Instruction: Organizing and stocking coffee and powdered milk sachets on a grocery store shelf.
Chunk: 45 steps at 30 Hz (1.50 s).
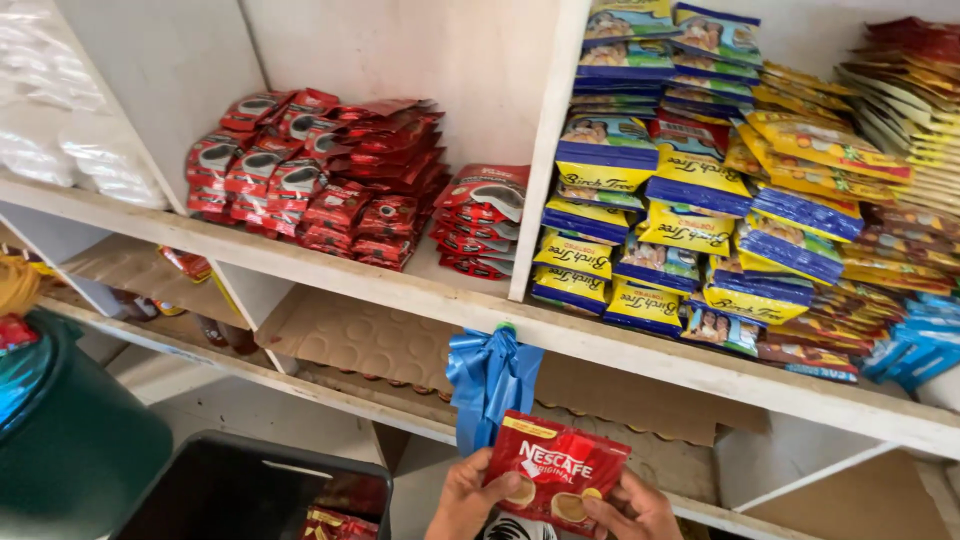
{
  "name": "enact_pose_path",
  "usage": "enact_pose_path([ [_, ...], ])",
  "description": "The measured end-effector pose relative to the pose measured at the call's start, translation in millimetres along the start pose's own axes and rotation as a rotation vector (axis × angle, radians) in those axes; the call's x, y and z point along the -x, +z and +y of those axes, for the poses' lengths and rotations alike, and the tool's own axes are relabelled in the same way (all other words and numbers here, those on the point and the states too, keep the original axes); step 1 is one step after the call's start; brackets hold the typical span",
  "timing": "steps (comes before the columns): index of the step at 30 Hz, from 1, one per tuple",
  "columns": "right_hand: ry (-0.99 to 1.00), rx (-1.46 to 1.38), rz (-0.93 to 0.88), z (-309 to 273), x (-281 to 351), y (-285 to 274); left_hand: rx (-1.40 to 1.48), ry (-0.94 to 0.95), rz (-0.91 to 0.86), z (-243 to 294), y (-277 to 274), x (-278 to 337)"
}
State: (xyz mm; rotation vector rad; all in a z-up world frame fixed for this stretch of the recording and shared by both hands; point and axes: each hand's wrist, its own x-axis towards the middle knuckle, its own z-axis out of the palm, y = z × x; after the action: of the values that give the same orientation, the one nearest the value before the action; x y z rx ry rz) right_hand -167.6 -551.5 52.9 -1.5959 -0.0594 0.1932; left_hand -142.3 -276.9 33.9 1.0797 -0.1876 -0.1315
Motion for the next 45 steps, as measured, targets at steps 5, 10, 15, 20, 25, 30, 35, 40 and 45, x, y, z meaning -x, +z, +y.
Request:
enact_pose_path([
  [5,-0.039,0.035,0.036,3.8,0.7,-17.5,0.122,0.036,0.060,14.1,40.0,3.2],
  [10,-0.033,0.195,0.103,22.4,2.0,-48.7,0.060,0.045,0.015,14.0,45.5,5.1],
  [15,-0.074,0.290,0.107,-6.6,12.1,-53.2,0.051,0.063,-0.015,14.1,50.8,-8.3],
  [20,-0.084,0.419,0.125,-43.0,21.8,-50.5,0.096,0.026,-0.025,31.5,58.0,-12.0],
  [25,-0.133,0.508,0.160,-71.8,34.9,-46.0,0.102,0.088,-0.050,20.7,49.6,-15.7],
  [30,-0.452,0.708,0.193,-76.0,38.7,-59.0,0.016,0.109,-0.003,26.1,56.0,-18.0],
  [35,-0.500,0.791,0.273,-87.9,47.7,-58.8,0.034,0.154,-0.025,23.5,59.1,-21.1],
  [40,-0.442,0.852,0.284,-109.3,57.1,-52.4,-0.137,0.342,0.037,-11.8,37.1,-44.0],
  [45,-0.583,0.882,0.308,-142.4,78.2,-52.0,-0.029,0.592,-0.124,-83.0,-14.8,-109.8],
])
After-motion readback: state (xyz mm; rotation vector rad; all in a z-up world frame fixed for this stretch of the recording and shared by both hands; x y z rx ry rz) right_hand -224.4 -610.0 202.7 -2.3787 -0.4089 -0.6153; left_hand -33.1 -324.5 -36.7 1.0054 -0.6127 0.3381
